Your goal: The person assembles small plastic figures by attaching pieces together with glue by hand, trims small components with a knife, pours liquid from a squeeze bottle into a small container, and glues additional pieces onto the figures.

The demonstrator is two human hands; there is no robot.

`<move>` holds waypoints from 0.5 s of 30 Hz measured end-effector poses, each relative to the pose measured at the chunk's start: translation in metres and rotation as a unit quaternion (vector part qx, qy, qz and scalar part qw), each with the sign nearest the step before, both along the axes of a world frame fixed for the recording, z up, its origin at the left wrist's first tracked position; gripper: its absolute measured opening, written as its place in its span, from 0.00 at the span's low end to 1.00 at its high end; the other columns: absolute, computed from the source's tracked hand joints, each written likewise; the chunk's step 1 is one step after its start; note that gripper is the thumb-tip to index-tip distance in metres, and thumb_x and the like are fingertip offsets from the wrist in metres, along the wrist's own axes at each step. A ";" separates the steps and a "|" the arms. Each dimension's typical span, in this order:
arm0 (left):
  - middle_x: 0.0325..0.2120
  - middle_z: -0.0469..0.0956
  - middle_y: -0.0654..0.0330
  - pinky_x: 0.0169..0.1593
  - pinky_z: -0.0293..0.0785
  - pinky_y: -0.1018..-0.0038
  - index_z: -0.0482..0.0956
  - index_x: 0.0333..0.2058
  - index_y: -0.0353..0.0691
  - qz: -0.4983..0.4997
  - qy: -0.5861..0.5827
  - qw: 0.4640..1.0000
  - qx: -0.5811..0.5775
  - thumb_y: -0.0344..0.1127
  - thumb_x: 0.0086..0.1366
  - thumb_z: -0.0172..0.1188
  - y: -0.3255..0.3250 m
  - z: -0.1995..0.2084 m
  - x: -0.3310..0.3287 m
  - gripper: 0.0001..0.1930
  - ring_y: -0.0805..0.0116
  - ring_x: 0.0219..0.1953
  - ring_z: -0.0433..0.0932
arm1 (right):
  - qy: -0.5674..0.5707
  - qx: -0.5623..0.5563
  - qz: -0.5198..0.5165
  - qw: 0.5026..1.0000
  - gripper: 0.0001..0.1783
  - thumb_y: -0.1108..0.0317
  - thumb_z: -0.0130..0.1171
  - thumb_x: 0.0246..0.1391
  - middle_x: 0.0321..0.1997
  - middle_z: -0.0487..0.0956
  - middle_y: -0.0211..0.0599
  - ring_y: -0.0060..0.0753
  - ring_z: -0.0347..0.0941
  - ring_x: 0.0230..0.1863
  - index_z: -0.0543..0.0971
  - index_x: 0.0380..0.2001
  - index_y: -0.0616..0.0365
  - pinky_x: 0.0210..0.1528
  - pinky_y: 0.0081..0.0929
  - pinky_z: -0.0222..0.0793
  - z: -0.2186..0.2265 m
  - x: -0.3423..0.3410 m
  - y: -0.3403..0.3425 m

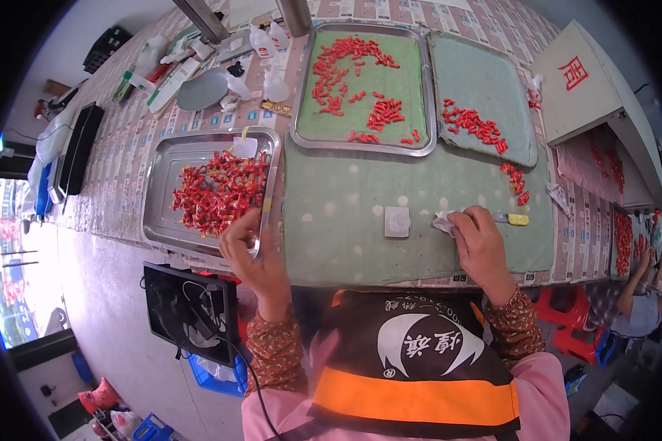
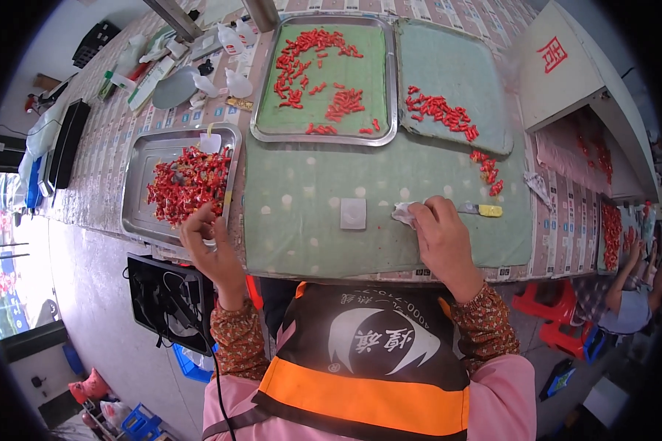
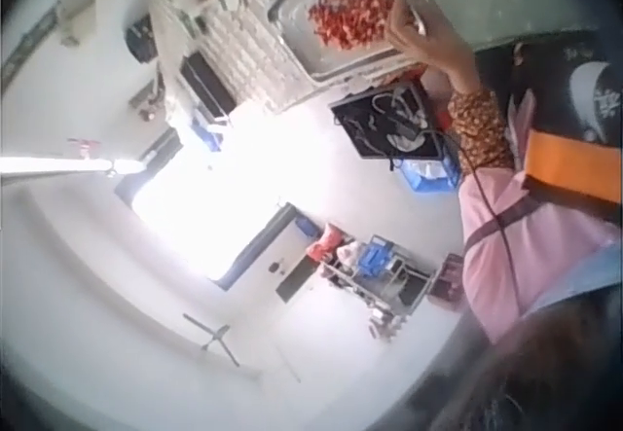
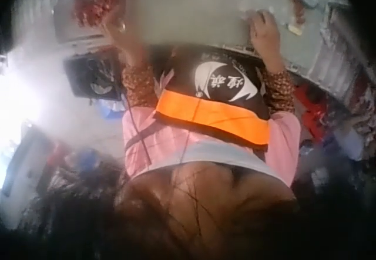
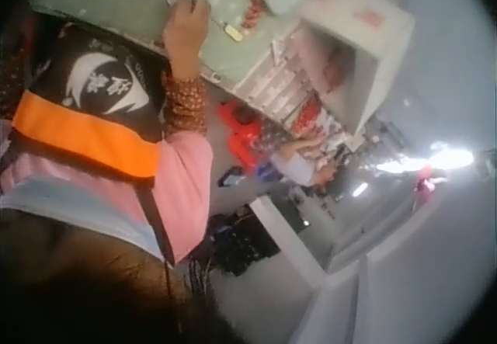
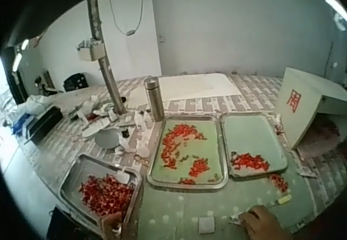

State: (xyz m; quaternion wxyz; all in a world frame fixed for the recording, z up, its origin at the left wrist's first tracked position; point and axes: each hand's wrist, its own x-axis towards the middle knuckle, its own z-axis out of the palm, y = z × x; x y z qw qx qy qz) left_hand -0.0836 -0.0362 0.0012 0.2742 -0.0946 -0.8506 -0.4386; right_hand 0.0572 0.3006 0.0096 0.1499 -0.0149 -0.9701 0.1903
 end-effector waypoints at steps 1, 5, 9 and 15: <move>0.39 0.78 0.58 0.47 0.67 0.67 0.82 0.49 0.39 -0.024 0.011 0.998 -0.050 0.26 0.64 0.66 0.002 0.002 0.006 0.14 0.61 0.41 0.73 | 0.004 -0.009 0.004 1.000 0.18 0.79 0.64 0.51 0.42 0.74 0.42 0.48 0.74 0.43 0.78 0.46 0.58 0.42 0.41 0.74 -0.003 -0.004 0.000; 0.37 0.78 0.56 0.48 0.69 0.62 0.83 0.46 0.40 -0.062 0.060 0.990 -0.111 0.25 0.60 0.68 0.018 -0.001 0.027 0.15 0.55 0.41 0.75 | 0.048 -0.020 -0.003 0.999 0.20 0.83 0.61 0.49 0.41 0.73 0.45 0.52 0.74 0.43 0.78 0.47 0.59 0.43 0.44 0.72 0.003 -0.018 0.004; 0.37 0.79 0.56 0.46 0.71 0.60 0.83 0.45 0.43 -0.120 0.042 0.986 -0.112 0.24 0.58 0.68 0.028 -0.004 0.041 0.15 0.53 0.40 0.76 | 0.092 -0.004 -0.006 0.996 0.20 0.84 0.59 0.49 0.41 0.73 0.47 0.54 0.73 0.44 0.78 0.47 0.59 0.44 0.46 0.71 0.005 -0.026 0.008; 0.37 0.79 0.56 0.44 0.72 0.60 0.83 0.44 0.43 -0.154 -0.009 0.987 -0.054 0.23 0.59 0.67 0.032 -0.010 0.047 0.14 0.53 0.40 0.76 | 0.085 0.000 -0.018 0.996 0.15 0.82 0.58 0.56 0.44 0.74 0.48 0.54 0.73 0.45 0.78 0.47 0.62 0.49 0.44 0.71 0.003 -0.029 0.010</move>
